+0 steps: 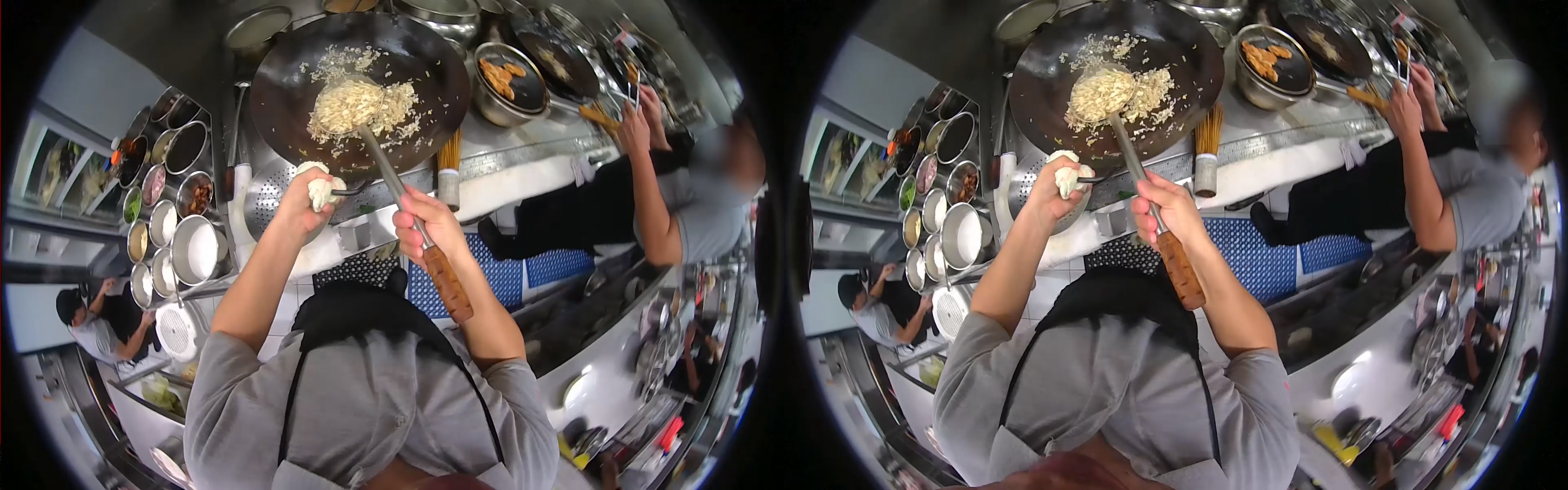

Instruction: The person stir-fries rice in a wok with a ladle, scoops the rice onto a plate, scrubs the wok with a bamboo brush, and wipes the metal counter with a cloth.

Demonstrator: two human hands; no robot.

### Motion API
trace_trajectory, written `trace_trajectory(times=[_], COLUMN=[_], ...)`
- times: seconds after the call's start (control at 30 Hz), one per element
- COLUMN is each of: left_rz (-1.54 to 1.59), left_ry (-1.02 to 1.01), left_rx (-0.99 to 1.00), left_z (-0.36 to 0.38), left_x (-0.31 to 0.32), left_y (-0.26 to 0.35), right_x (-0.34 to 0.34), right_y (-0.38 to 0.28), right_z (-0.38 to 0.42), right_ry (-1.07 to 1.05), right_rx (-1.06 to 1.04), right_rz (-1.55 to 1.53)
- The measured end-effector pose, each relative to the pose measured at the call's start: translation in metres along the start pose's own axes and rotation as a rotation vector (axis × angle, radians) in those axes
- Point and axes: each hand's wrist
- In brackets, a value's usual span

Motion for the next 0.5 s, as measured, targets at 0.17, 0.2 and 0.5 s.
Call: trace_trajectory(times=[0.17, 0.2, 0.5], left_rz=[-0.056, -0.066, -0.273], left_ry=[-0.134, -0.16, -0.153], left_rx=[0.035, 0.033, -0.288], left_z=[0.022, 0.032, 0.125], left_x=[-0.034, -0.042, -0.091], left_y=[0.003, 0.0, -0.041], right_x=[0.027, 0.031, 0.103], right_y=[0.052, 0.064, 0.151], right_z=[0.056, 0.074, 0.253], right_ry=[0.049, 0.066, 0.356], right_rx=[-0.068, -0.098, -0.427], right_rz=[-0.173, -0.165, -0.463])
Point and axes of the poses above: each hand's wrist, its own z-axis away from the middle knuckle, its own x-axis out of the palm, y = z × x, and after that the axes turned 14 degrees about -x, right-handed
